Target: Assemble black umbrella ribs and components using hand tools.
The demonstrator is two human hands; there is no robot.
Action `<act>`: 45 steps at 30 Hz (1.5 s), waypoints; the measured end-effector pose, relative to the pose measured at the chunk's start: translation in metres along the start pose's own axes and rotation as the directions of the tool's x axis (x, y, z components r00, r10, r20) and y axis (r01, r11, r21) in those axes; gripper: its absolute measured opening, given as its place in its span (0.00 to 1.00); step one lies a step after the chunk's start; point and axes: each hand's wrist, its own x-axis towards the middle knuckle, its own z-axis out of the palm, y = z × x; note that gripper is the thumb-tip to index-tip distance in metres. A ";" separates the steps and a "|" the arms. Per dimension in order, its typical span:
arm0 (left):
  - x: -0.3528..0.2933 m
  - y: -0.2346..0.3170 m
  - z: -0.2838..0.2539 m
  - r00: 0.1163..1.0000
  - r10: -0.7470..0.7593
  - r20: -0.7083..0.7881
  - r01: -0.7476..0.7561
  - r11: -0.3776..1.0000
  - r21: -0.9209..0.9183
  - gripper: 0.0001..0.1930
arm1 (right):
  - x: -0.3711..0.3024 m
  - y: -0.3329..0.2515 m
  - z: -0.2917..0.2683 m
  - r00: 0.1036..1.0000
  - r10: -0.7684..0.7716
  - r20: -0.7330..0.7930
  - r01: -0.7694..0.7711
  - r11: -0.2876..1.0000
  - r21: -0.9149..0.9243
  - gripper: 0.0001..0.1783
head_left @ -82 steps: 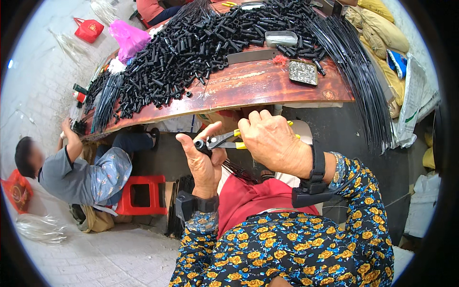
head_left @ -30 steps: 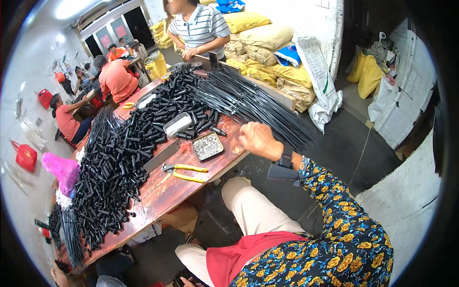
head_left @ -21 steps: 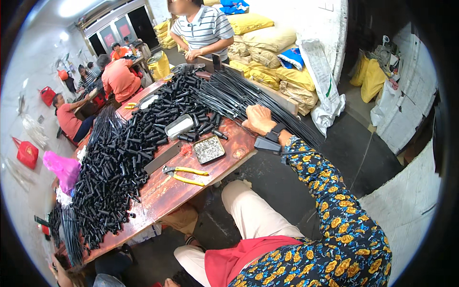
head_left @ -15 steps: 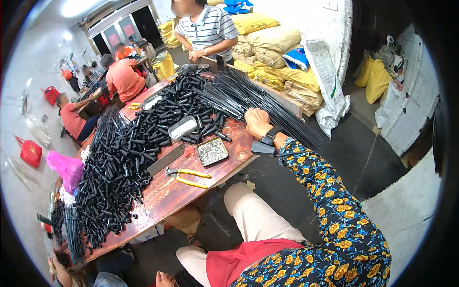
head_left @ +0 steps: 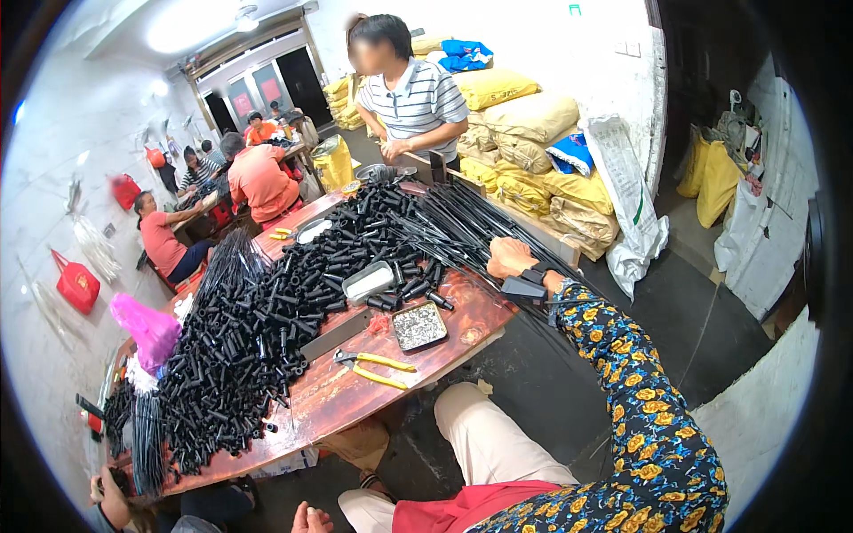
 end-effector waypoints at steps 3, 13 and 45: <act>-0.006 0.041 0.018 0.992 0.121 0.039 -0.119 0.991 -0.062 0.19 | 0.003 0.003 -0.004 0.997 0.059 -0.046 -0.054 0.992 0.113 0.13; -0.074 0.262 0.036 0.317 0.679 0.663 -0.660 0.660 -0.360 0.14 | 0.013 0.000 -0.008 0.994 0.080 0.075 -0.085 0.994 0.067 0.16; -0.072 0.271 0.054 -0.319 0.546 0.775 -0.643 0.476 -0.600 0.15 | -0.009 -0.008 0.008 0.981 0.098 0.165 -0.171 0.834 0.524 0.16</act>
